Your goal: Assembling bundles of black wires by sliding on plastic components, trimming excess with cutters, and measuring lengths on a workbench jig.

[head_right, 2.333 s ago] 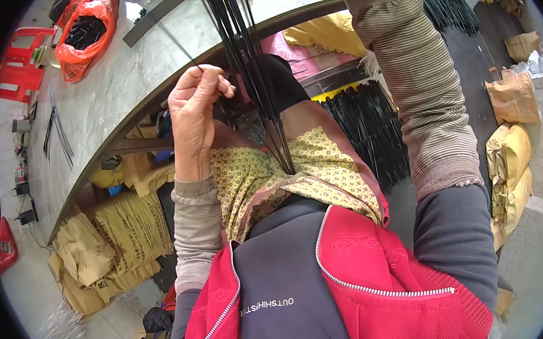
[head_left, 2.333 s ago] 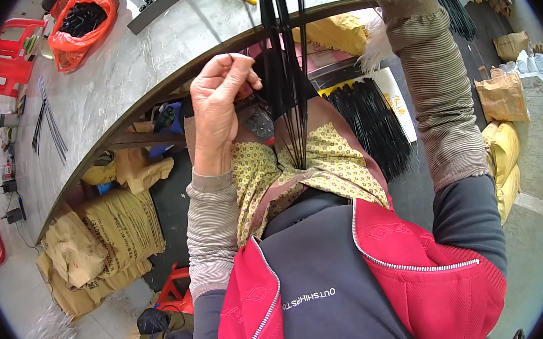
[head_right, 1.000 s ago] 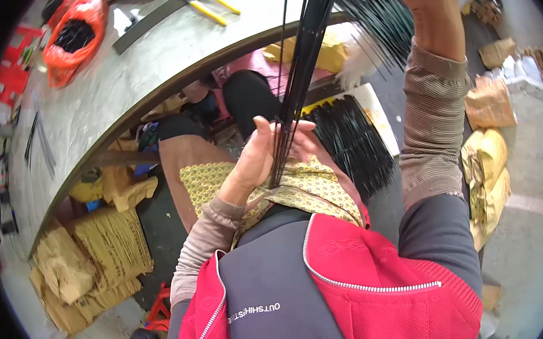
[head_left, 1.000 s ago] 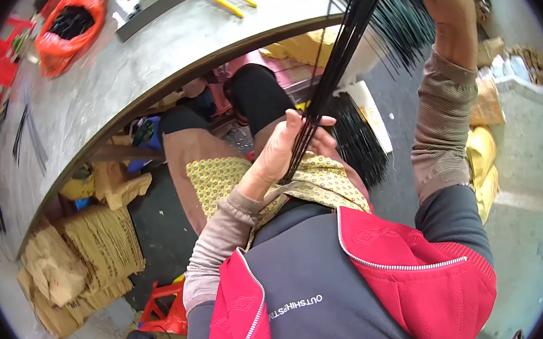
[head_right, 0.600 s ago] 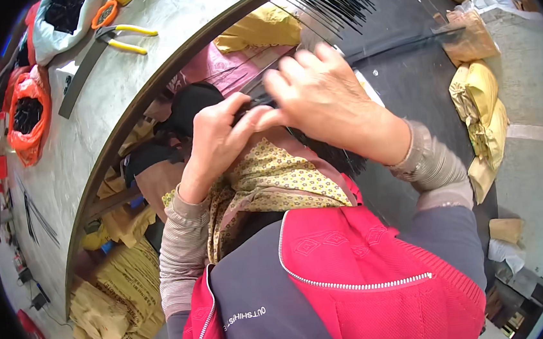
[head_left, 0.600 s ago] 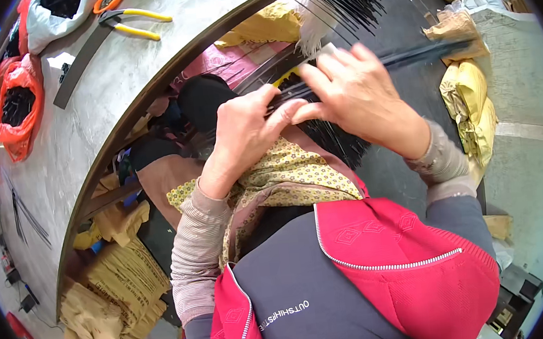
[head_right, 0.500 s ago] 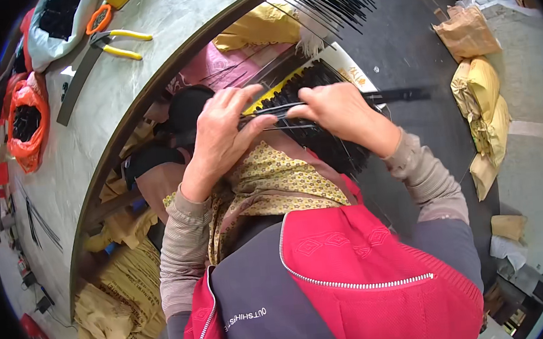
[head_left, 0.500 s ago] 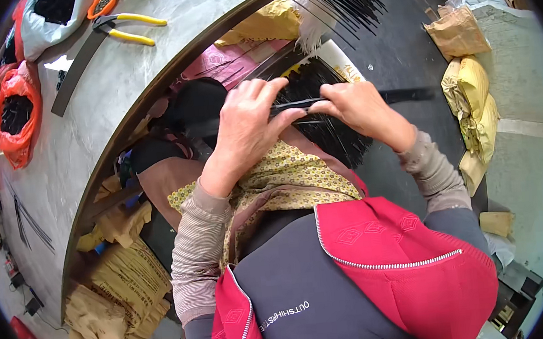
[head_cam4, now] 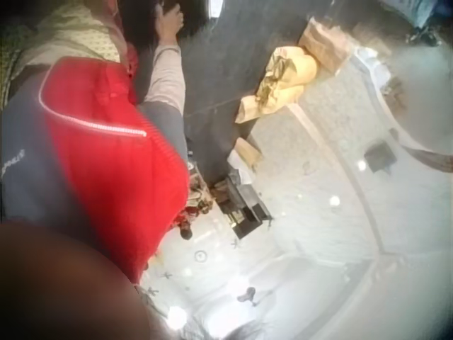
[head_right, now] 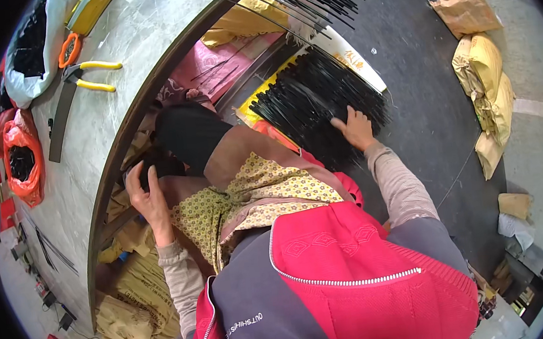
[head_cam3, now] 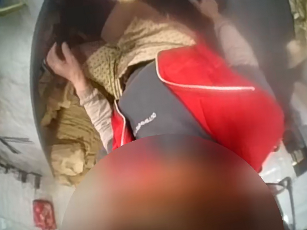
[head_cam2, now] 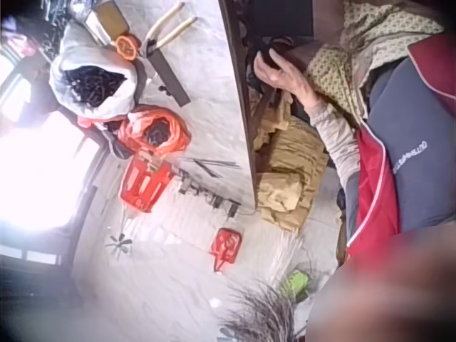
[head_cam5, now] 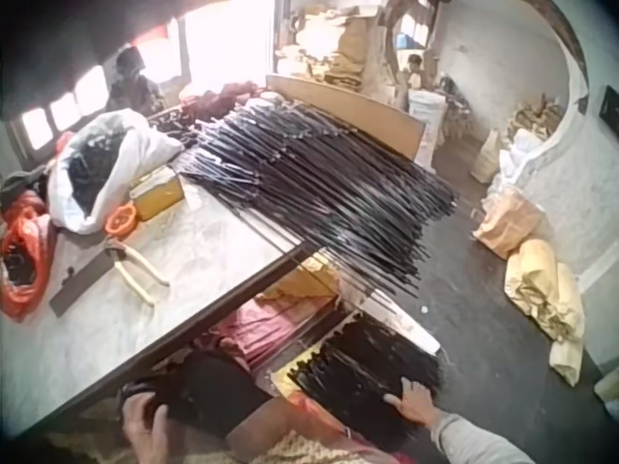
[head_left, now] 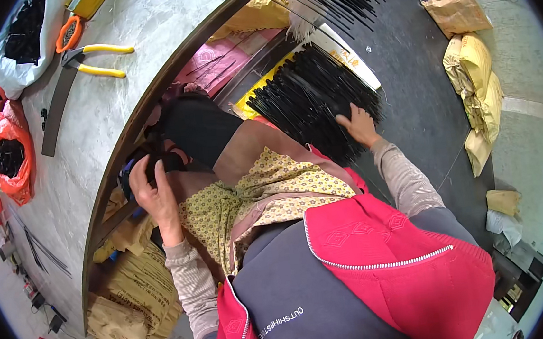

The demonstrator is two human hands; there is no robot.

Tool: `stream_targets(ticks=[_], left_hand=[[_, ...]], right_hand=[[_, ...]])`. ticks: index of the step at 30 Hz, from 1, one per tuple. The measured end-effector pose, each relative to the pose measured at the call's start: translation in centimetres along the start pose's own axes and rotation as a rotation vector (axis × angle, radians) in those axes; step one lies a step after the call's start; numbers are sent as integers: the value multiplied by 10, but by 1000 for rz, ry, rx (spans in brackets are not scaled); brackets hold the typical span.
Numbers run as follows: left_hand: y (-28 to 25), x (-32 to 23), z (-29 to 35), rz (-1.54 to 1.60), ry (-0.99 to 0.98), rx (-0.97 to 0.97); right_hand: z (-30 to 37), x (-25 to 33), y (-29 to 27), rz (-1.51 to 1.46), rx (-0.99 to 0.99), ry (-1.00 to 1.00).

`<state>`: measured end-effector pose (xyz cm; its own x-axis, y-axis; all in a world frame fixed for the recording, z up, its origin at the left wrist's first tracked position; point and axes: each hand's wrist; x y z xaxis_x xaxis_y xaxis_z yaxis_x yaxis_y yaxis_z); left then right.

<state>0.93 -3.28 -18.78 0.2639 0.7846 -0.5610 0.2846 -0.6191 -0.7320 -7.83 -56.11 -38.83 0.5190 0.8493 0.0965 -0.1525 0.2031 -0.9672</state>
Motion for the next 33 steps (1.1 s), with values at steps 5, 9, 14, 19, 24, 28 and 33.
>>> stream_targets(ticks=[5, 9, 14, 19, 24, 28, 33], left_hand=[[3, 35, 31, -239, -74, 38], [14, 43, 28, -355, -33, -23], [3, 47, 17, -396, -132, 28], [7, 59, 19, -407, -190, 38], [-4, 61, 28, -342, -222, -45], [-9, 62, 27, -292, -247, -49], [-3, 64, 26, -262, -266, -100]], right_hand=[[14, 16, 11, 394, 462, -13], [8, 53, 21, -21, 652, -199], [2, 144, -34, 12, 586, -544], [7, 210, -90, -98, 435, -686], [20, 286, -167, -207, 433, -954], [25, 324, -235, -410, 372, -1044], [-8, 342, -289, -561, -75, -967]])
Point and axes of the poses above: each hand's wrist, its own z-axis away from the middle knuckle, its own y-axis out of the palm, x = y × z, and after that the axes turned 12 degrees about y, right-handed
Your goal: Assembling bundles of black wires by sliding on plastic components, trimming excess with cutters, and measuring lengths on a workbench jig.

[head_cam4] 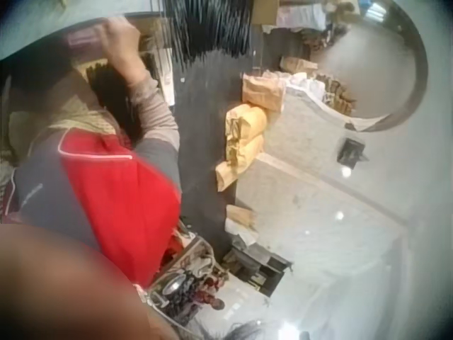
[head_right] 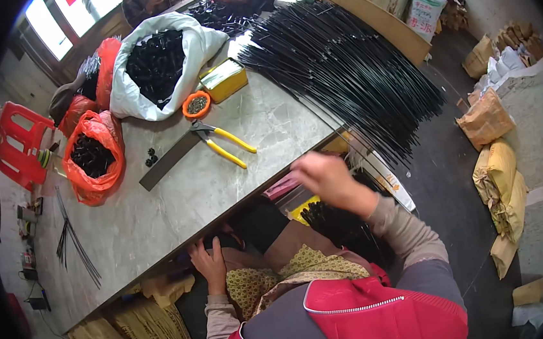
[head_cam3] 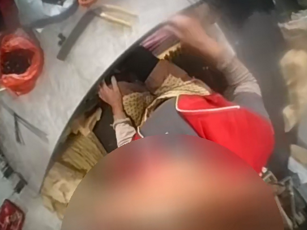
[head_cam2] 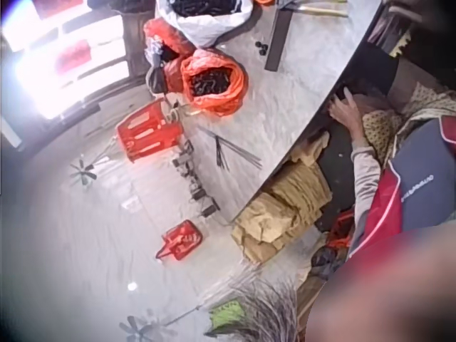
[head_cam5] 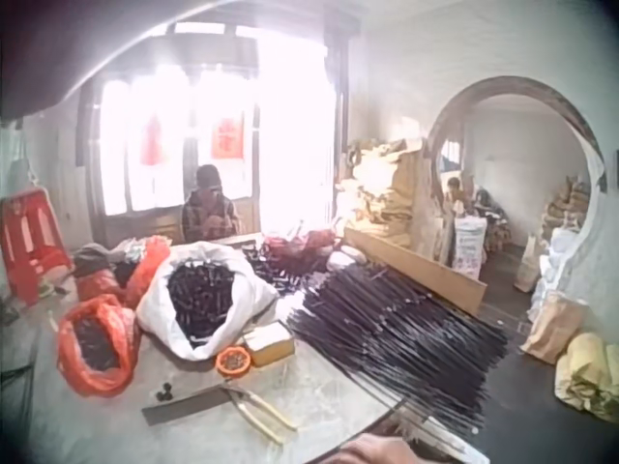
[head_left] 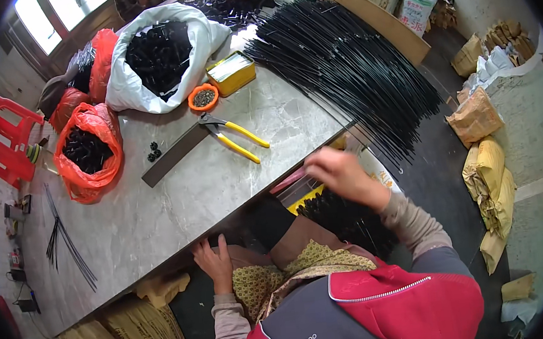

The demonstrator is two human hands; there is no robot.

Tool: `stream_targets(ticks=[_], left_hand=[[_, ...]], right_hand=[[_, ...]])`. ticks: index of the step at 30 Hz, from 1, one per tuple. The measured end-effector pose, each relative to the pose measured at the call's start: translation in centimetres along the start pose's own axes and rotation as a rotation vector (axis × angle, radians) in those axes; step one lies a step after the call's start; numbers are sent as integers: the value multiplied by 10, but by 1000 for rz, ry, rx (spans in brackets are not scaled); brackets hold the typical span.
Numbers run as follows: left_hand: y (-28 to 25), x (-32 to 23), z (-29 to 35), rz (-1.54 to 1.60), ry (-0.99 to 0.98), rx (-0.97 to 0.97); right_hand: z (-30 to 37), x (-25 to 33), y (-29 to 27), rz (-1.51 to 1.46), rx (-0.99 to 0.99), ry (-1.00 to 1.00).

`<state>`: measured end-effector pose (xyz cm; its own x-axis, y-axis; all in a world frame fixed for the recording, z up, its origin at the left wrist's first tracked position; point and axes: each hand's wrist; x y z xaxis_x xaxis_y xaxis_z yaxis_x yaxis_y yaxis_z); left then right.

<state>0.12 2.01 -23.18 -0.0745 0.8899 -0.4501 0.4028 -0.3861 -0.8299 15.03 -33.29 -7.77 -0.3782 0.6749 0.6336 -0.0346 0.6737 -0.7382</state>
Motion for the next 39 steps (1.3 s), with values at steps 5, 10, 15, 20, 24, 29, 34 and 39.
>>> stream_targets(ticks=[5, 10, 15, 20, 24, 29, 34, 39], left_hand=[[-4, -6, 3, 9, 30, -43], [1, -5, 2, -9, 37, -42], [2, -5, 2, -18, 5, -24], [3, -3, 2, -6, -6, -24], [4, 0, 4, -20, -6, -29], [4, 1, 5, -8, -16, -21], [4, 2, 4, -1, -20, -20], [5, 4, 7, 5, -5, -39]], right_hand=[[-57, -26, -40, 511, -313, 76], [-95, -52, -41, 689, -292, 222], [-110, -59, -44, 643, -270, 260], [-127, -65, -56, 536, -122, 336], [-137, -67, -56, 566, -26, 362], [-154, -58, -50, 801, 108, 365], [-155, -61, -36, 886, -1, 255], [-158, -60, -38, 952, 0, 137]])
Point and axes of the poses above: each hand's wrist, its own z-axis away from the middle knuckle, its own y-axis out of the palm, x = y × z, and after that the axes turned 12 degrees about y, right-handed
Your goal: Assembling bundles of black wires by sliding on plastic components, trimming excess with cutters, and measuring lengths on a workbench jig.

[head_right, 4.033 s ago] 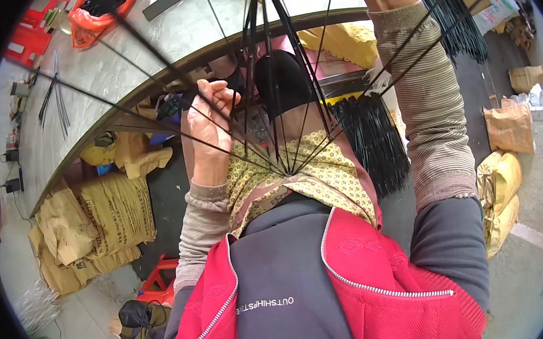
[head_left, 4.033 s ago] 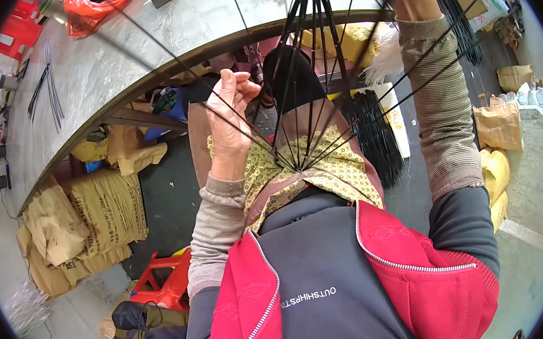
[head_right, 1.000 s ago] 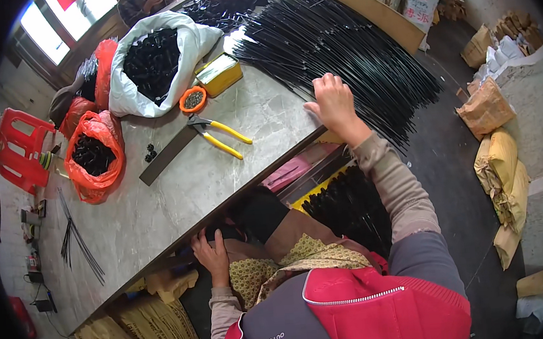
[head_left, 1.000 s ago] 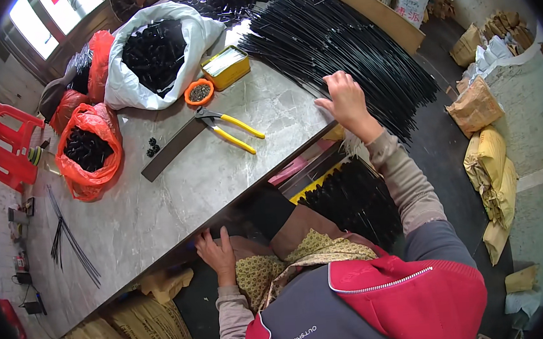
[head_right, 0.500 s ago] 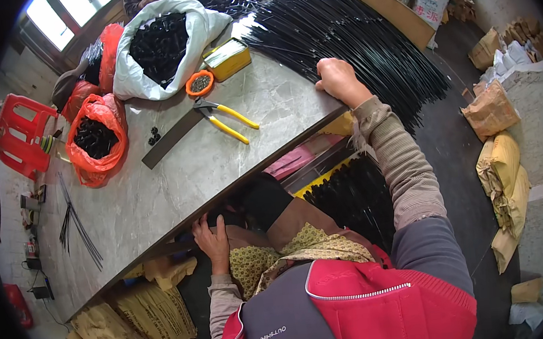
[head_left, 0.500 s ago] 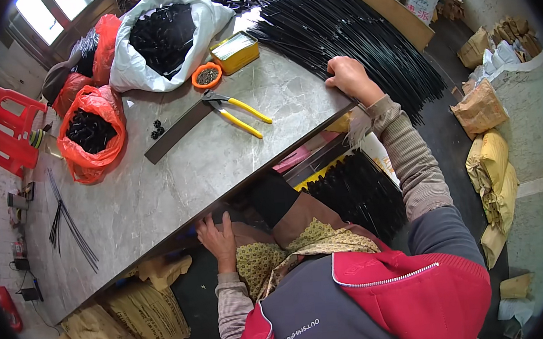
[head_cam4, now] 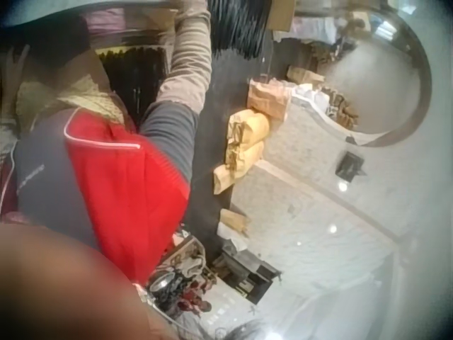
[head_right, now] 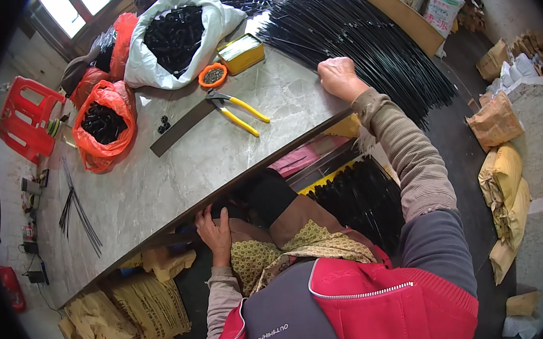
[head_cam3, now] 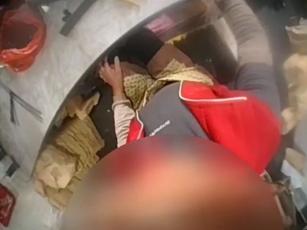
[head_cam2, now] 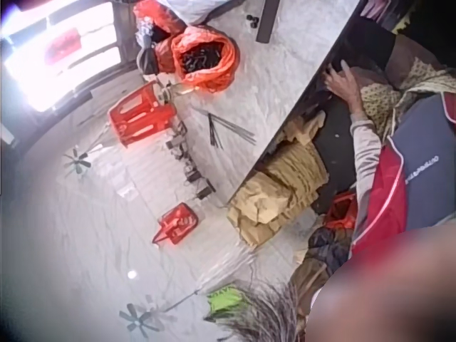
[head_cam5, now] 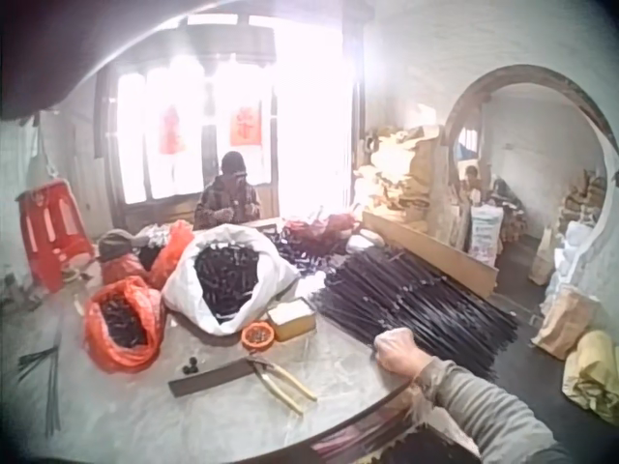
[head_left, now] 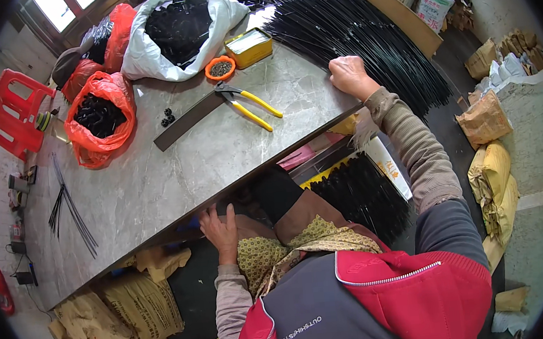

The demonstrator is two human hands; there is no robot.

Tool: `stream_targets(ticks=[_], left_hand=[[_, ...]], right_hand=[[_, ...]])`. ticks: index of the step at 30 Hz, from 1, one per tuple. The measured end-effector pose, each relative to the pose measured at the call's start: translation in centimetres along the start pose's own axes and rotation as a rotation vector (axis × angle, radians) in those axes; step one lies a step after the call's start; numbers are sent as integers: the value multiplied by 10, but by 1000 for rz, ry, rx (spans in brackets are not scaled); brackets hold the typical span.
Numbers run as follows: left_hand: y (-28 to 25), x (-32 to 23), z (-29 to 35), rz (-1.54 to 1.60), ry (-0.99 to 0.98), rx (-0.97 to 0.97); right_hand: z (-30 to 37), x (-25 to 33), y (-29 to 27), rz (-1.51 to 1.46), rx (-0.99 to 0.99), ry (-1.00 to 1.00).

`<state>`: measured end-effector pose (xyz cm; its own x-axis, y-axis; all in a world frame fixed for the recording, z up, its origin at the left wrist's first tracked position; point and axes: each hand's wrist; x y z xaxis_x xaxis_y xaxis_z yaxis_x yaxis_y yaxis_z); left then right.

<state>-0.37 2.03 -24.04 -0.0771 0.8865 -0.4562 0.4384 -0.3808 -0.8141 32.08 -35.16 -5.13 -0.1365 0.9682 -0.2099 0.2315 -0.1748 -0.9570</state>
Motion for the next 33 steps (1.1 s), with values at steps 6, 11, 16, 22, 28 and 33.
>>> stream_targets(ticks=[6, 11, 16, 22, 28, 33], left_hand=[[-1, 3, 3, 14, -2, -15], [3, 7, 3, 55, 3, -49], [2, 4, 1, 74, 9, -34], [0, 4, 3, 81, -4, -30], [-2, 10, 7, 40, 3, -54], [-1, 7, 5, 43, 0, -45]], right_hand=[[-19, -21, -22, -418, 326, 169], [-32, -47, -36, -1265, 631, 297], [-56, -62, -73, -1729, 743, 221], [-65, -30, -125, -1861, 456, 34], [-12, 23, -205, -1961, -19, 25], [-16, 43, -162, -1953, -262, -369]])
Point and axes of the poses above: each hand's wrist, its own z-axis away from the middle knuckle, its own y-axis out of the palm, x = y × z, and after that the axes turned 12 degrees about y, right-handed
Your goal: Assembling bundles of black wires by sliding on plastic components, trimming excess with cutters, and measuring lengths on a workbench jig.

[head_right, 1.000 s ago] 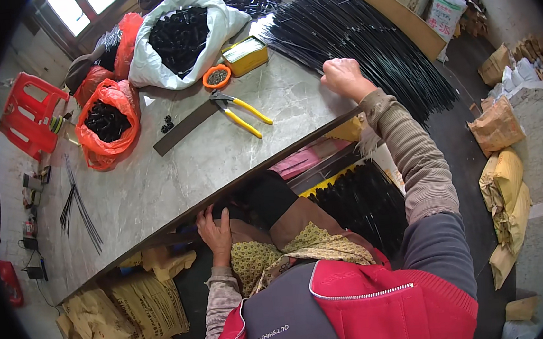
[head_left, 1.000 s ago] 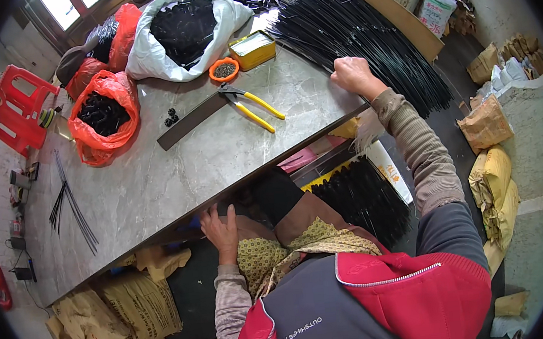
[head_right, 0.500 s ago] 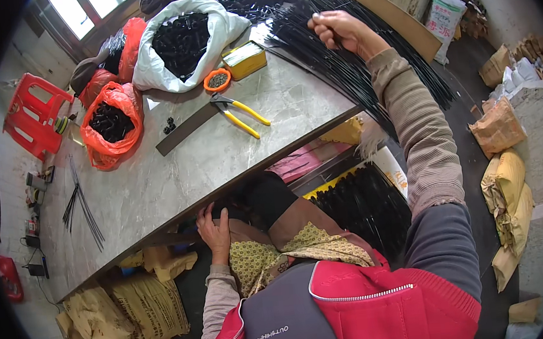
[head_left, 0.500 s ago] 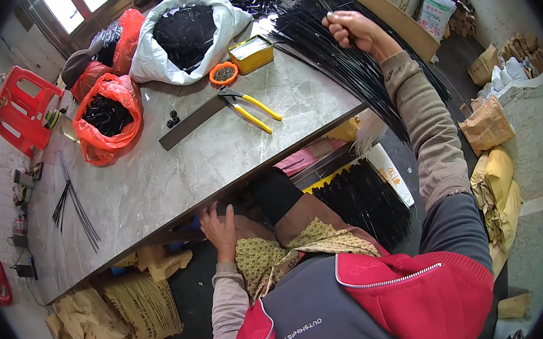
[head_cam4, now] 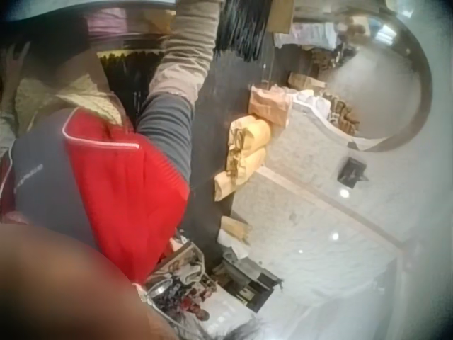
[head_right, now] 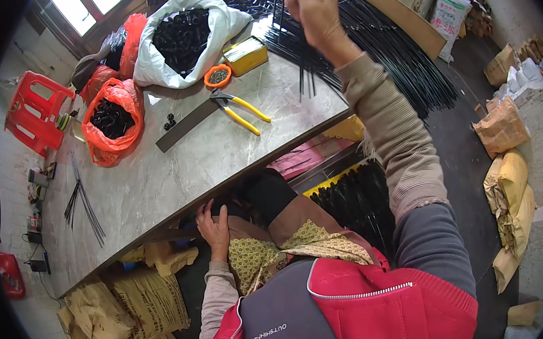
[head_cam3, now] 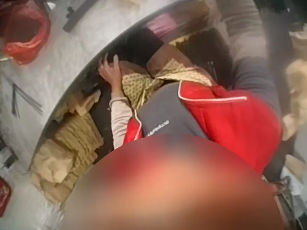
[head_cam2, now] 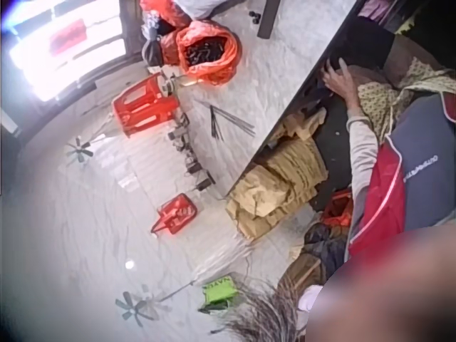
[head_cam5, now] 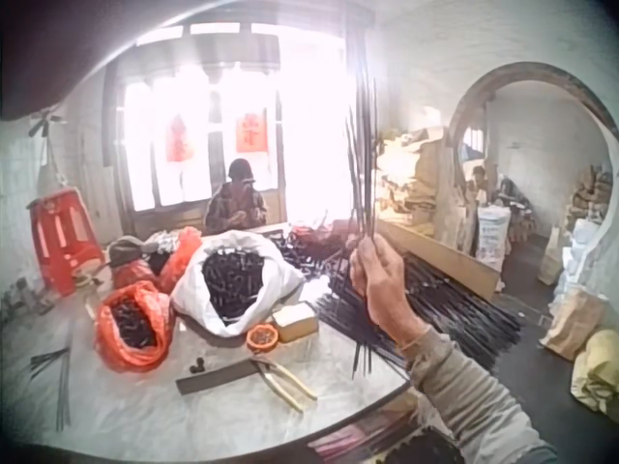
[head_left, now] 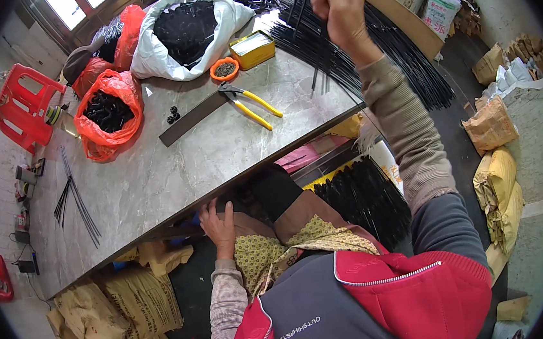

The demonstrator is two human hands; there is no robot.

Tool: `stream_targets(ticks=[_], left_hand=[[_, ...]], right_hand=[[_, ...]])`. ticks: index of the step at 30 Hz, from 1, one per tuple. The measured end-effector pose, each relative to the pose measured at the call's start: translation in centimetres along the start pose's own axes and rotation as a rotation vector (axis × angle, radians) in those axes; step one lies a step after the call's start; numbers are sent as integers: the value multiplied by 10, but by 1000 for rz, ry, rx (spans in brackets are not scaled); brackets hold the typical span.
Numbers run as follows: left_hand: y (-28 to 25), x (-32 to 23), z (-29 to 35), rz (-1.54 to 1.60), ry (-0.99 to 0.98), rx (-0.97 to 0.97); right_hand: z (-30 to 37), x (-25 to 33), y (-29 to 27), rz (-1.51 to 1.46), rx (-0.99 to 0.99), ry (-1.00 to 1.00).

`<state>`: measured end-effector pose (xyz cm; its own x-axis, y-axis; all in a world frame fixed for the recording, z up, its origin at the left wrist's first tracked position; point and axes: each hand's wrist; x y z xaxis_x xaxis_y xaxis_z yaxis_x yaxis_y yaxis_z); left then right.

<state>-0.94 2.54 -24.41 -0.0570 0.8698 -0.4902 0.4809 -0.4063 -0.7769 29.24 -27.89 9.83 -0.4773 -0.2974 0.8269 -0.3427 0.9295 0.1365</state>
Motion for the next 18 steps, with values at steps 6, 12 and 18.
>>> stream_targets(ticks=[6, 12, 18], left_hand=[[2, -10, -5, 13, 9, 16], [-16, -28, 1, 48, 99, -105], [-98, -161, -44, 460, 288, -281]], right_hand=[[60, -73, 3, 209, -114, 170], [65, -26, 44, -71, -22, 255], [114, 14, 91, -308, 40, 425]])
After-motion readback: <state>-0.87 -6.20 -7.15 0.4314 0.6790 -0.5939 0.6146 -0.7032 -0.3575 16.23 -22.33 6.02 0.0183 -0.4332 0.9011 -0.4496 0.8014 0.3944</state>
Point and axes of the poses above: each hand's wrist, its own z-axis away from the middle knuckle, its own y-axis out of the palm, x = y × z, and after that the axes turned 12 degrees about y, right-handed
